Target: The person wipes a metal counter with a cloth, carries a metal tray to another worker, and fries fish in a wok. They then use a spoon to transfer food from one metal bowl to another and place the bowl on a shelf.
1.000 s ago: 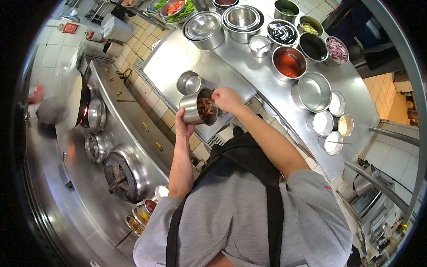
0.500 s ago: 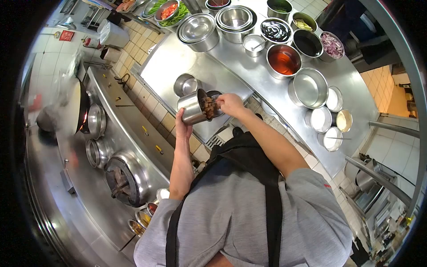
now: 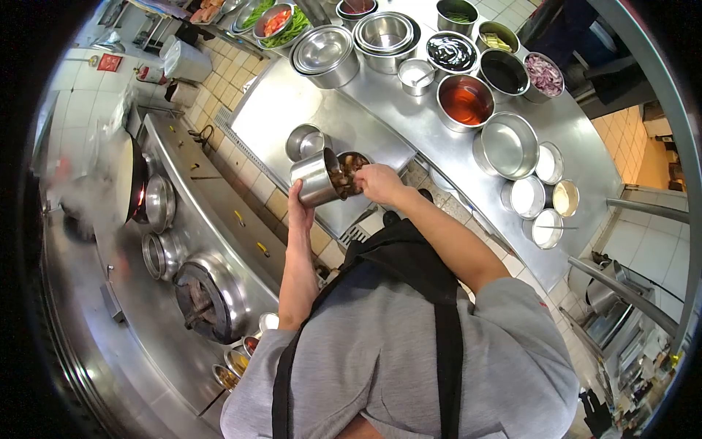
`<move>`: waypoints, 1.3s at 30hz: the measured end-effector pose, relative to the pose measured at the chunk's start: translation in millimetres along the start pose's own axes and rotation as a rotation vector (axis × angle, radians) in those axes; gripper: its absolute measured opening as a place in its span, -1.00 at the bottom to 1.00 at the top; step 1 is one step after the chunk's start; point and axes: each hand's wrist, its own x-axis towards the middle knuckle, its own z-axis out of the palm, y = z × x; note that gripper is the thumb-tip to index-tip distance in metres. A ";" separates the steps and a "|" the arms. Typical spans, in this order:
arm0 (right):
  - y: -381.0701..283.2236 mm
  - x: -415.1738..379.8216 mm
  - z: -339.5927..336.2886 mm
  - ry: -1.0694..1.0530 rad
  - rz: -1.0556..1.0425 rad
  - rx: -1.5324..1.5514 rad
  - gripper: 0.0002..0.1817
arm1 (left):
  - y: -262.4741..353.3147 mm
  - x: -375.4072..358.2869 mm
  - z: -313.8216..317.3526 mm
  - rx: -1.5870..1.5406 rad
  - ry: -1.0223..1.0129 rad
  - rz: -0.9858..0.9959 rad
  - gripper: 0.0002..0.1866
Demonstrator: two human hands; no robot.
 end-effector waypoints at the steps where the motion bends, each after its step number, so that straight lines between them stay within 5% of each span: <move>1: 5.2 -2.4 0.0 0.025 0.010 -0.004 -0.81 | -0.3 -1.8 -0.2 -0.005 0.000 -0.001 -0.28; 8: -7.5 -5.4 -37.6 0.108 0.178 0.013 -0.77 | 4.7 -9.2 -1.8 -0.044 0.033 -0.019 -0.36; 14: -16.2 41.1 5.7 0.148 0.158 0.151 -0.77 | 9.6 -7.6 12.0 -0.029 -0.042 -0.029 -0.37; 26: 5.5 -16.2 -26.3 0.138 0.267 0.011 -0.80 | 3.8 -11.0 -7.9 -0.058 0.036 -0.018 -0.33; 37: 54.0 -45.1 9.8 0.230 0.191 0.076 -0.84 | 11.8 -50.9 -23.4 -0.503 0.108 -0.058 -0.24; 39: 47.1 -47.0 11.3 0.243 0.211 0.111 -0.83 | 15.9 -60.9 -17.6 -0.595 0.103 0.082 -0.24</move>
